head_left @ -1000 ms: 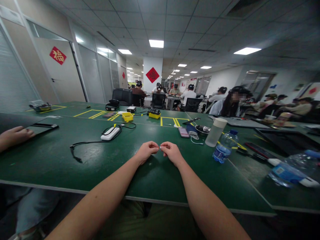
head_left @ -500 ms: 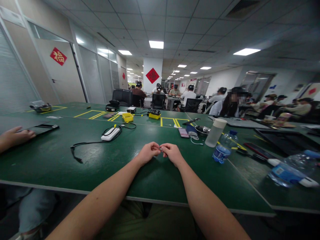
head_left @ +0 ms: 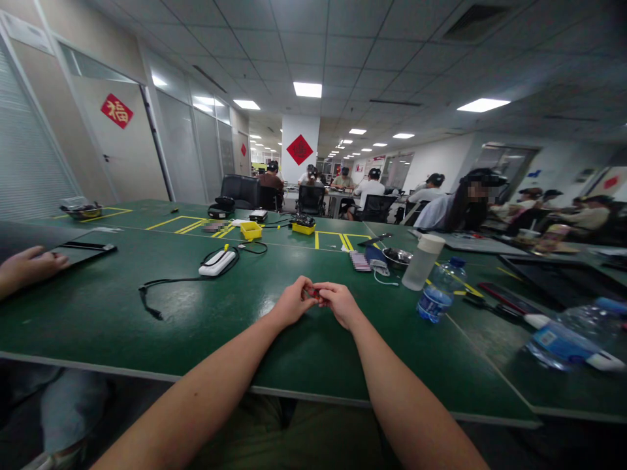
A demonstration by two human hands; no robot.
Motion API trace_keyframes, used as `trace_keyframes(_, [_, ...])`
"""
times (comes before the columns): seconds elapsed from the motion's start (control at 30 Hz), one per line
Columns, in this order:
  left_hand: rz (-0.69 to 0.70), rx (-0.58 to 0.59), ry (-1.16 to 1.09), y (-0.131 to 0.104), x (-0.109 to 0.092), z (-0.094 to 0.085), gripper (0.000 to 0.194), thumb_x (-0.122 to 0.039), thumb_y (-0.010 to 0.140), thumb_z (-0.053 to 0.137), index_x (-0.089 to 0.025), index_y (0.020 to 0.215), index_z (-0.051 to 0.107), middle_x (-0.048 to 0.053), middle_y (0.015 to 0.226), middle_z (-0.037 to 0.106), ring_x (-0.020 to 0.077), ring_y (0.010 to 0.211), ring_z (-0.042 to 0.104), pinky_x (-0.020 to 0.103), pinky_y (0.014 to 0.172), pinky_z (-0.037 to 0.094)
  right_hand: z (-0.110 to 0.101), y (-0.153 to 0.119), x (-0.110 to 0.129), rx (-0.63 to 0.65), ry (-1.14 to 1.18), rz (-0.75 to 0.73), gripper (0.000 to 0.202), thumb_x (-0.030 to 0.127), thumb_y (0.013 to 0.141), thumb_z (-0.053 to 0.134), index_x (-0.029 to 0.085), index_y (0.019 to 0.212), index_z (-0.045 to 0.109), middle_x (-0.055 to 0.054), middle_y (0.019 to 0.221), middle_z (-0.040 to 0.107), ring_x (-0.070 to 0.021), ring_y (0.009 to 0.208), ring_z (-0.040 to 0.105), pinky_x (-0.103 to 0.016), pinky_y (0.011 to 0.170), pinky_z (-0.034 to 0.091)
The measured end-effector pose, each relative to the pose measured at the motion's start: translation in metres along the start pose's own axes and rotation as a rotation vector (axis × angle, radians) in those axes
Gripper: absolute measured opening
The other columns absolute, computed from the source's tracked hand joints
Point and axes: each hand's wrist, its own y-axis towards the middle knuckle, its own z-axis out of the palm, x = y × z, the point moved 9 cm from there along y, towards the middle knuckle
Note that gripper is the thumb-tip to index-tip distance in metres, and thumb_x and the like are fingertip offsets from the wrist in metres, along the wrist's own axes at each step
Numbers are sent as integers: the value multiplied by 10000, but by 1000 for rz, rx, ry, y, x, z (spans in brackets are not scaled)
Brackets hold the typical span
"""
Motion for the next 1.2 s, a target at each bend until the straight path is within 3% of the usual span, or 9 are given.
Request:
trace_keyframes(0.1, [2, 33, -10, -1, -3, 3, 292, -209, 700, 653, -198, 966, 533, -14, 772, 595, 113, 629, 518, 224, 597, 388, 0, -1, 3, -24, -4, -25, 302, 189, 660, 611, 161, 957, 659, -7, 703, 638, -96, 525, 527, -246, 538, 452])
trace_keyframes(0.33, [29, 75, 28, -3, -6, 7, 294, -217, 758, 588, -208, 1052, 580, -21, 692, 574, 116, 598, 522, 216, 566, 370, 2, -2, 7, -23, -80, -63, 264, 266, 680, 645, 158, 918, 602, -1, 694, 617, -92, 501, 524, -241, 507, 453])
trace_keyframes(0.6, [71, -36, 117, 0, -9, -6, 282, -203, 781, 545, -211, 1060, 581, -9, 736, 584, 123, 649, 529, 230, 634, 395, -3, 1, 1, -46, -142, -40, 292, 328, 725, 614, 153, 958, 593, 41, 565, 535, -94, 467, 499, -221, 454, 425])
trace_keyframes(0.8, [58, -37, 83, 0, -6, -4, 320, -158, 748, 556, -204, 1062, 593, 0, 760, 601, 123, 669, 544, 238, 659, 423, 5, -1, 0, 34, -147, -36, 260, 320, 727, 626, 152, 922, 590, 17, 643, 583, -85, 476, 511, -222, 467, 434])
trace_keyframes(1.0, [-225, -30, -442, 6, 25, 2, 372, -100, 713, 568, -146, 1081, 544, 27, 760, 616, 115, 618, 584, 235, 598, 481, 1, 1, 1, 1, -177, -48, 253, 338, 741, 609, 153, 912, 595, 26, 619, 571, -80, 456, 499, -211, 455, 421])
trace_keyframes(1.2, [-625, -276, -996, -4, 67, -6, 397, 54, 658, 522, -104, 1023, 519, 111, 843, 632, 119, 682, 633, 227, 660, 524, 2, 1, 1, 8, -150, -44, 266, 360, 745, 598, 153, 911, 598, 4, 703, 601, -71, 455, 500, -202, 435, 409])
